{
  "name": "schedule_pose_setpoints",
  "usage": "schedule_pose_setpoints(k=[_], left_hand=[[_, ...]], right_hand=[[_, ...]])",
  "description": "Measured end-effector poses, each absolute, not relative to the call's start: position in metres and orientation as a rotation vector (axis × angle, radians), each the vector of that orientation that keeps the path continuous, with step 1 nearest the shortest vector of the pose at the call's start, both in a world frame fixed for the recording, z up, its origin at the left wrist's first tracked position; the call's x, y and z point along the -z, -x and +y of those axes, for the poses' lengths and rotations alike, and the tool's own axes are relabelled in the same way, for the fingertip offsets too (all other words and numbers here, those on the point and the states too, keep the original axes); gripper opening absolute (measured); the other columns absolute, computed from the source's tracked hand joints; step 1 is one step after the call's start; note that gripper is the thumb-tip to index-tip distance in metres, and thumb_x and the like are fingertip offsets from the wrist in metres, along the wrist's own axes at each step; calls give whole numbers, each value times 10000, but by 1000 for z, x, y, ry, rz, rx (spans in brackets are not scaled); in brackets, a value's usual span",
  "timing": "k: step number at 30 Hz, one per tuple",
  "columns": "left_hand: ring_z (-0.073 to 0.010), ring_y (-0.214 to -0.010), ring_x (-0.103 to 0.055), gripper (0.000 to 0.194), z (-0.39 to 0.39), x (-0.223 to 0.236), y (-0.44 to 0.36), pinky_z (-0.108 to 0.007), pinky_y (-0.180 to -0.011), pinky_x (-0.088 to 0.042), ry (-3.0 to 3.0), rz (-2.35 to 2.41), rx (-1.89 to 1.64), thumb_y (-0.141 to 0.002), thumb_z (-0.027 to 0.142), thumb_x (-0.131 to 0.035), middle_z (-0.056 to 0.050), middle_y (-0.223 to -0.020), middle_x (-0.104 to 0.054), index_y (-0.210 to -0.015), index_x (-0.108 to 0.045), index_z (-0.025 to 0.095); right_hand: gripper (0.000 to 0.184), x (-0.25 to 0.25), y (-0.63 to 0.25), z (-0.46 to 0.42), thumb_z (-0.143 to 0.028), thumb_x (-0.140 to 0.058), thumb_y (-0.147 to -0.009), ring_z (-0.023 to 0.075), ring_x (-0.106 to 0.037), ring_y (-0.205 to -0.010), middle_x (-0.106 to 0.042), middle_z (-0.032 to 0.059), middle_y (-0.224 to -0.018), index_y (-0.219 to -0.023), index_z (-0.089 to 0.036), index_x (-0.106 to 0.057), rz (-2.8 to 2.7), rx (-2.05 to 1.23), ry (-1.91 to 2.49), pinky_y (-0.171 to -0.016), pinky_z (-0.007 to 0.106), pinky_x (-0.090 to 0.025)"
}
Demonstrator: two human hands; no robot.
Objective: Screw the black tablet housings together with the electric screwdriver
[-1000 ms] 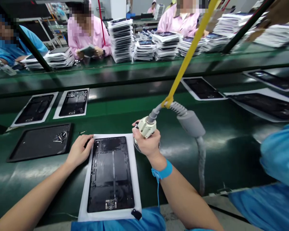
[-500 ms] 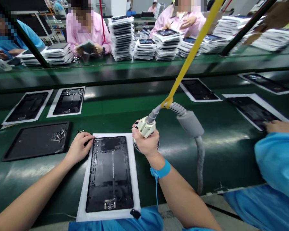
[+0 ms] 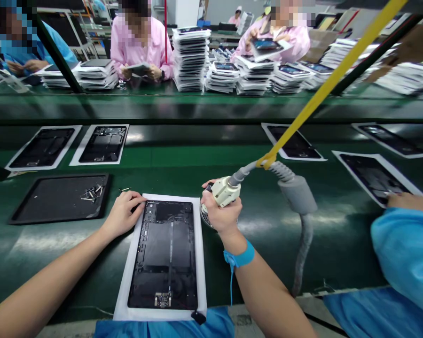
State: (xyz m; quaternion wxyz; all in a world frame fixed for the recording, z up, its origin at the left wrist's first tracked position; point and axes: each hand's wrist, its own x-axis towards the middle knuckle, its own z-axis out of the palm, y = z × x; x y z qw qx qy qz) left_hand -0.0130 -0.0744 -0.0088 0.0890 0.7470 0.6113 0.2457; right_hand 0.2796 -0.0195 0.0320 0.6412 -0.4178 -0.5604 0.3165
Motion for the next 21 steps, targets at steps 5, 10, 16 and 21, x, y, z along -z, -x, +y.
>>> schedule_pose_setpoints(k=[5,10,16,21], left_hand=[[-244,-980,-582,280,-74,12,14,-405,-849,-461,-2224,1817,-746,-985,297,-496,-87,-1053,-677,-1063,-756,230],[-246,-980,-582,270,-74,12,15,-410,-861,-463,-2227,1800,-757,-983,289,-502,-86,-1057,-677,-1054,-754,225],[-245,-960,-583,253,-72,14,8,-399,-823,-462,-2223,1829,-761,-961,226,-513,-82,-1023,-680,-1039,-754,223],[-244,-962,-577,249,-72,11,5,-401,-811,-455,-2189,1825,-741,-961,219,-520,-82,-1026,-676,-1041,-756,216]], right_hand=[[200,-31,-280,-19,-309,-731,-833,133,-625,-488,-704,11,-800,-965,-204,-624,-1270,-721,945,-483,288,-549],[177,-28,-281,-19,-235,-732,-819,128,-632,-493,-701,-2,-792,-967,-203,-641,-1260,-737,921,-489,280,-545],[141,-46,-274,-23,-241,-716,-842,115,-624,-464,-704,6,-816,-961,-201,-651,-1193,-708,866,-453,264,-530],[173,-55,-223,-28,-274,-705,-879,107,-624,-466,-697,-2,-868,-1024,-233,-622,-1221,-911,699,-404,240,-513]])
